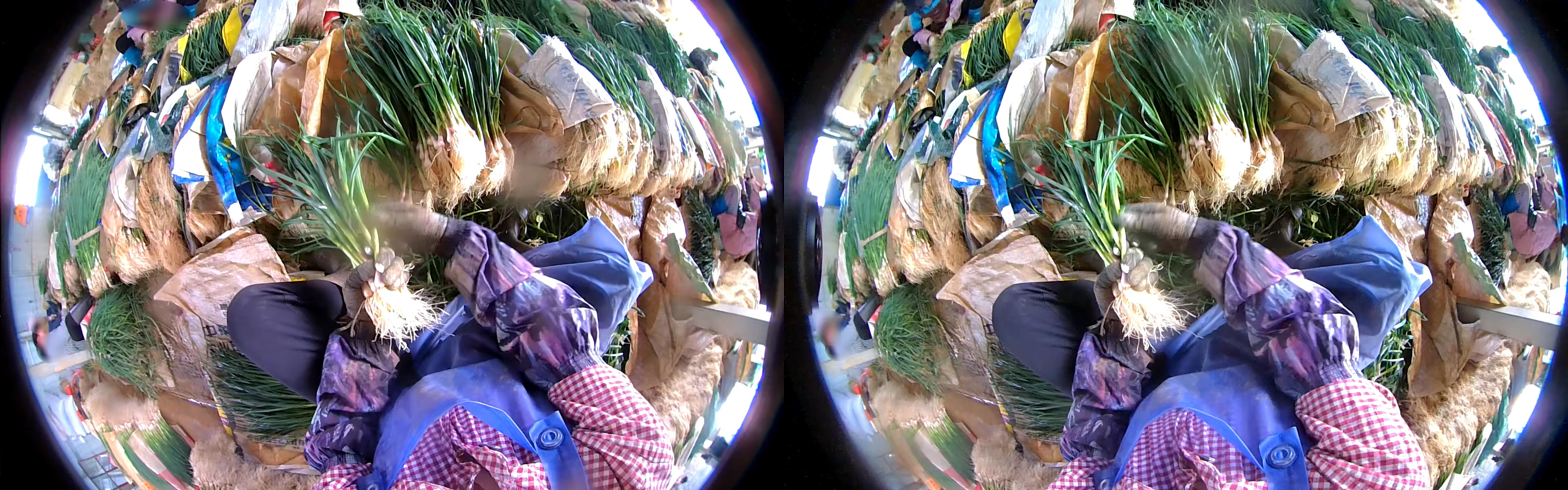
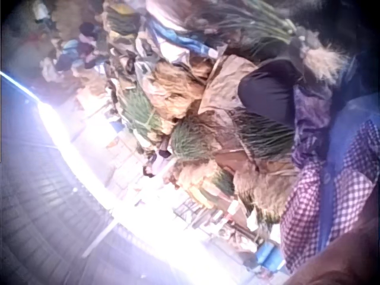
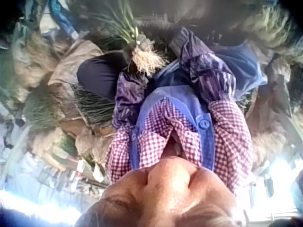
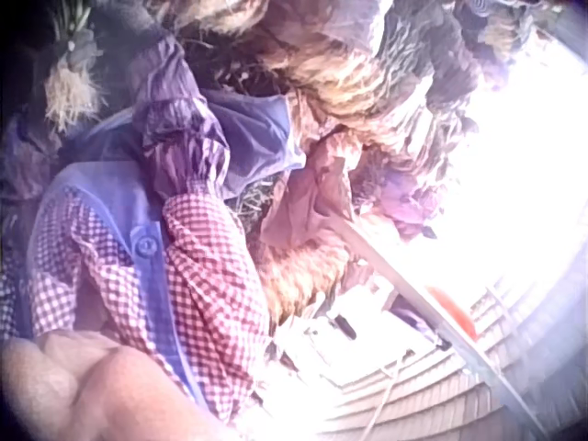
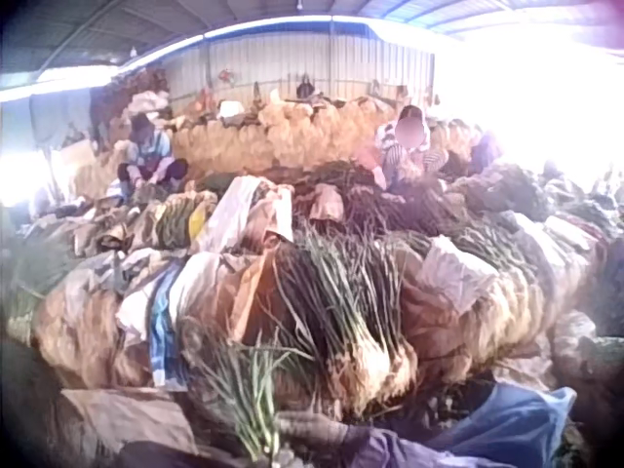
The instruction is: The person cleans a bunch of leeks by stripping away the outer layers and removing yellowing leaves by hand.
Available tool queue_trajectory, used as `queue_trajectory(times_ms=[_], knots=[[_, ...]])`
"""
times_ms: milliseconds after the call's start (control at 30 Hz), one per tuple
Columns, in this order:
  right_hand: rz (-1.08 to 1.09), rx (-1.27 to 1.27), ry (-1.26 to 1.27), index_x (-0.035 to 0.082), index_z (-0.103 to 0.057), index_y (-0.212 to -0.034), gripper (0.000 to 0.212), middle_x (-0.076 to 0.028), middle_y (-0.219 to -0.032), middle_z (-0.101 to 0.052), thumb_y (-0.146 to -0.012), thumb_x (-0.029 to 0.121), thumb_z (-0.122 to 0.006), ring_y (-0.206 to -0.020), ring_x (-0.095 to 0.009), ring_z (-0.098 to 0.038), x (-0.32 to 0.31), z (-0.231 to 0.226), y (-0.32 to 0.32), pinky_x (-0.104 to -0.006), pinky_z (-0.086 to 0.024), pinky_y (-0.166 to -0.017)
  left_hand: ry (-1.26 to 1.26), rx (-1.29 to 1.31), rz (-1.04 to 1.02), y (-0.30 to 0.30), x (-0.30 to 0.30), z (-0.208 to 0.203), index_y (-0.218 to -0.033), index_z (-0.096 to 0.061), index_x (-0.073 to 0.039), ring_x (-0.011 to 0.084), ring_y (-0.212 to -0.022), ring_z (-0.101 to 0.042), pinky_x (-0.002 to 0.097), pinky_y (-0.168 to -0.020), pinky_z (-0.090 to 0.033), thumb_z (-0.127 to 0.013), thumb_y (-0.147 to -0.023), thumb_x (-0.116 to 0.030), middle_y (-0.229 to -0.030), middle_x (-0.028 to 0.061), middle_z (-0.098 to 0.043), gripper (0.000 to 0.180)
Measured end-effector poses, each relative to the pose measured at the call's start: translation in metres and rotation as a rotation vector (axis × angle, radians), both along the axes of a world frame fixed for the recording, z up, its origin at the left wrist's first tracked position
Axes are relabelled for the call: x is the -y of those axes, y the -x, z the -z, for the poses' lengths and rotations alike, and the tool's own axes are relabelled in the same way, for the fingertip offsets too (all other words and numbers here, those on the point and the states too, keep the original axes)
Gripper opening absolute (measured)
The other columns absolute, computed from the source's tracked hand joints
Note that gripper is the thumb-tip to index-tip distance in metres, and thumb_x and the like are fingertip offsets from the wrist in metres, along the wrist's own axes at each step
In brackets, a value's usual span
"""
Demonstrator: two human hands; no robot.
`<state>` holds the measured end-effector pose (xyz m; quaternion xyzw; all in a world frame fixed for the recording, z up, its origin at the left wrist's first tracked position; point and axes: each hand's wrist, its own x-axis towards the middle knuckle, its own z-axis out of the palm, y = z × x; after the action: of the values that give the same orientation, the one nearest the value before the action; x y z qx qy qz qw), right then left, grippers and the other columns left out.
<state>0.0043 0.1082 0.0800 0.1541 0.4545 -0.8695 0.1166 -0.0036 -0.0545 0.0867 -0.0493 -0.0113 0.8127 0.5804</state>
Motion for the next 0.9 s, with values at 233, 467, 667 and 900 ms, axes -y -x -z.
queue_trajectory(times_ms=[233, 467, 667, 900], knots=[[0.337, 0.160, -0.455, 0.002, -0.064, -0.096, 0.022, -0.004, -0.073, -0.063, -0.086, 0.021, -0.064, -0.056, -0.011, -0.055, -0.040, 0.004, -0.011, -0.0242, -0.046, -0.049, -0.028, -0.053, -0.003, 0.004, 0.006, 0.003, -0.078, -0.049, -0.002, 0.0145, -0.062, -0.041, 0.0262, -0.056, -0.037, -0.059, -0.080, -0.010, -0.067, 0.0044, -0.043, 0.013], [-0.035, -0.252, -0.164, 0.004, -0.060, -0.099, 0.030, 0.000, -0.075, -0.059, -0.085, 0.030, -0.064, -0.060, -0.009, -0.051, 0.000, 0.033, -0.004, -0.0225, -0.042, -0.052, -0.075, 0.146, -0.009, -0.022, -0.010, -0.025, -0.079, -0.048, -0.001, 0.0173, -0.062, -0.042, 0.0280, -0.053, -0.039, -0.053, -0.073, -0.006, -0.067, 0.0081, -0.045, 0.010], [0.470, 0.197, 0.043, 0.004, -0.063, -0.091, 0.017, 0.001, -0.069, -0.059, -0.088, 0.020, -0.062, -0.058, -0.008, -0.053, 0.023, -0.004, 0.010, -0.0197, -0.039, -0.048, 0.022, 0.085, -0.173, -0.028, -0.001, -0.010, -0.099, -0.052, -0.004, 0.0160, -0.062, -0.042, 0.0266, -0.051, -0.039, -0.054, -0.081, -0.006, -0.075, 0.0072, -0.046, 0.017], [0.112, -0.221, -0.134, 0.004, -0.063, -0.091, 0.016, 0.000, -0.067, -0.060, -0.085, 0.019, -0.065, -0.052, -0.008, -0.051, 0.002, 0.034, -0.002, -0.0209, -0.041, -0.046, -0.075, 0.075, 0.090, -0.025, -0.005, -0.009, -0.094, -0.051, -0.004, 0.0148, -0.062, -0.041, 0.0262, -0.054, -0.038, -0.053, -0.081, -0.005, -0.071, 0.0062, -0.045, 0.013]])
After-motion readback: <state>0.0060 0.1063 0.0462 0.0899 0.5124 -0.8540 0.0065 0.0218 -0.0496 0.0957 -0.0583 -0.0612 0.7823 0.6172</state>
